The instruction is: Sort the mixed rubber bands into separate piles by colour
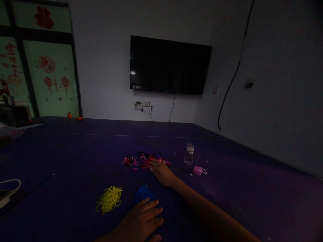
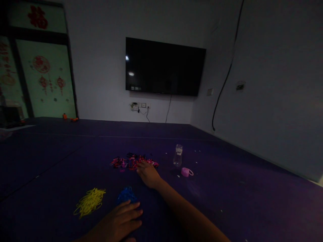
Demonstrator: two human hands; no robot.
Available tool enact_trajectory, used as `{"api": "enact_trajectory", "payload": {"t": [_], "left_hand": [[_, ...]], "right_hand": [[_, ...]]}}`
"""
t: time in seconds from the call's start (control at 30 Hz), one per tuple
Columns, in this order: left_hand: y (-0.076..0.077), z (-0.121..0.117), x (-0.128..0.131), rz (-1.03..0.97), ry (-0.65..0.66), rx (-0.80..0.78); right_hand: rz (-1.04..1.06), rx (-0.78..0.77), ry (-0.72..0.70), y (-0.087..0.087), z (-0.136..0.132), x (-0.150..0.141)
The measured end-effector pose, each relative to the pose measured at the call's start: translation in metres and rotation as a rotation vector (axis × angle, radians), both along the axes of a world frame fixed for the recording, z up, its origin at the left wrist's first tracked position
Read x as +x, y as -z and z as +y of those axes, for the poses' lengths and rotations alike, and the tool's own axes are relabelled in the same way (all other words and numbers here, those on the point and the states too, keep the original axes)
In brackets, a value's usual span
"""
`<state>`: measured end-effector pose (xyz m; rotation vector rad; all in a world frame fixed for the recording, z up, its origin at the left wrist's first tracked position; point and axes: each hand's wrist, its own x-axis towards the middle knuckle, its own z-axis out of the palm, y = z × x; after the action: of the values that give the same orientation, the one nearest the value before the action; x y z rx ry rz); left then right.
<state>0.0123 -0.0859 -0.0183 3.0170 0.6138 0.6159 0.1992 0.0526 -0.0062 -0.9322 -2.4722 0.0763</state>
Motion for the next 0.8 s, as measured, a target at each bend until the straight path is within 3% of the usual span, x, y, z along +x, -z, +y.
{"api": "enact_trajectory", "payload": {"t": [0.33, 0.8], "left_hand": [[0.0006, 0.0006, 0.0003, -0.001, 0.018, 0.051], [0.0006, -0.0001, 0.0000, 0.004, 0.001, -0.009]], "right_hand": [[0.007, 0.035, -0.009, -0.0073, -0.0060, -0.0026], [0.024, 0.043, -0.001, -0.0040, -0.0009, -0.0015]]}}
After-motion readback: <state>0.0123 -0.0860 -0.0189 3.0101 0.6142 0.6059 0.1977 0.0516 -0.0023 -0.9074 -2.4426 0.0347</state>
